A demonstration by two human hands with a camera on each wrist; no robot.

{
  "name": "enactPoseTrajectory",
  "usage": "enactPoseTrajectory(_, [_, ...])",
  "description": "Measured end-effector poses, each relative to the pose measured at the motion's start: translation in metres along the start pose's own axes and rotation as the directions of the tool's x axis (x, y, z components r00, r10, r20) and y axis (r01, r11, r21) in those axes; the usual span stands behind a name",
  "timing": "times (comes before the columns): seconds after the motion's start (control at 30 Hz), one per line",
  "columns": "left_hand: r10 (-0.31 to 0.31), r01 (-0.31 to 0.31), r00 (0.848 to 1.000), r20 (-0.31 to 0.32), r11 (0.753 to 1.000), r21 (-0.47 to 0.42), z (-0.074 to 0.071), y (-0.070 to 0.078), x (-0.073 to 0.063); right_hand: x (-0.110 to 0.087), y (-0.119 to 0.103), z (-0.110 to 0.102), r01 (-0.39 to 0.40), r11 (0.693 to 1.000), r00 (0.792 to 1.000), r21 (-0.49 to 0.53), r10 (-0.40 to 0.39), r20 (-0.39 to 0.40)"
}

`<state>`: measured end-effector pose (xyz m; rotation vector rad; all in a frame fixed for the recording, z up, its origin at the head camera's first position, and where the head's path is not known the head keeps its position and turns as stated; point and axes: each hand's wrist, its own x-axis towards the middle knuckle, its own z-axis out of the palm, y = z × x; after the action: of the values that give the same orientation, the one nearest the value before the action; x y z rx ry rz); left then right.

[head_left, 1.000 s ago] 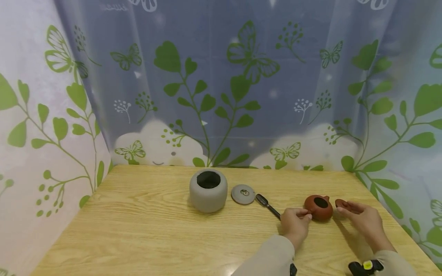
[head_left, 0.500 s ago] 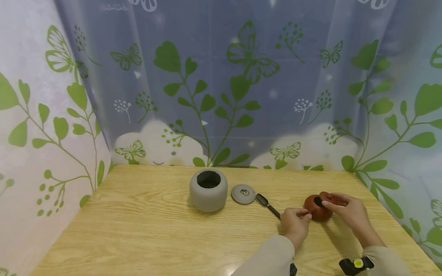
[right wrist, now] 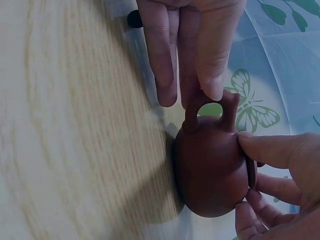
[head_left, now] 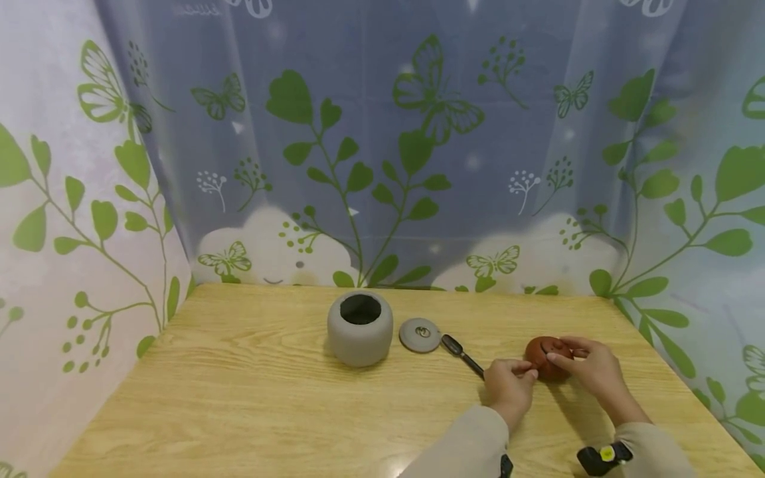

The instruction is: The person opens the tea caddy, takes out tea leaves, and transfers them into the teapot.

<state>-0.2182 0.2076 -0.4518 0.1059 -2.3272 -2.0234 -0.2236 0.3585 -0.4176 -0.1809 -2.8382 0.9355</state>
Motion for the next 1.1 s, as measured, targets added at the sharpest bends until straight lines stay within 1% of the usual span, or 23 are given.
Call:
enactPoseTrajectory(0.1, [-0.002, 0.002, 1.0, -0.001, 1.0, 0.0, -0.0007, 0.0005, 0.0001, 0.0003, -0.0009, -0.0009, 0.008, 1.0, 1.0, -0.012, -0.008, 0.027])
enactPoseTrajectory(0.3, [-0.022, 0.022, 1.0, 0.007, 1.0, 0.006, -0.0004, 0.0003, 0.0004, 0.0003, -0.0006, -0.0018, 0.014, 1.0, 0.999, -0.023, -0.013, 0.039])
enactPoseTrajectory(0.53, [-0.004, 0.004, 1.0, -0.004, 1.0, -0.007, -0.0002, -0.0001, -0.0002, 0.0003, -0.0019, -0.0019, -0.012, 1.0, 0.999, -0.023, 0.013, 0.05])
enactPoseTrajectory(0.77, [0.001, -0.001, 1.0, -0.006, 1.0, -0.013, -0.0016, 0.0021, -0.0013, 0.0003, -0.0022, -0.0011, -0.007, 1.0, 0.999, -0.015, 0.008, 0.054])
enactPoseTrajectory(0.93, [-0.009, 0.009, 1.0, 0.019, 1.0, -0.016, -0.0022, 0.0, 0.0016, -0.0012, -0.0012, -0.0011, 0.003, 1.0, 0.998, -0.001, -0.003, 0.056])
enactPoseTrajectory(1.1, [0.018, -0.017, 0.999, 0.042, 1.0, -0.012, -0.0054, -0.0004, 0.0071, -0.0044, -0.001, -0.001, 0.016, 0.999, 0.999, 0.038, -0.017, 0.041])
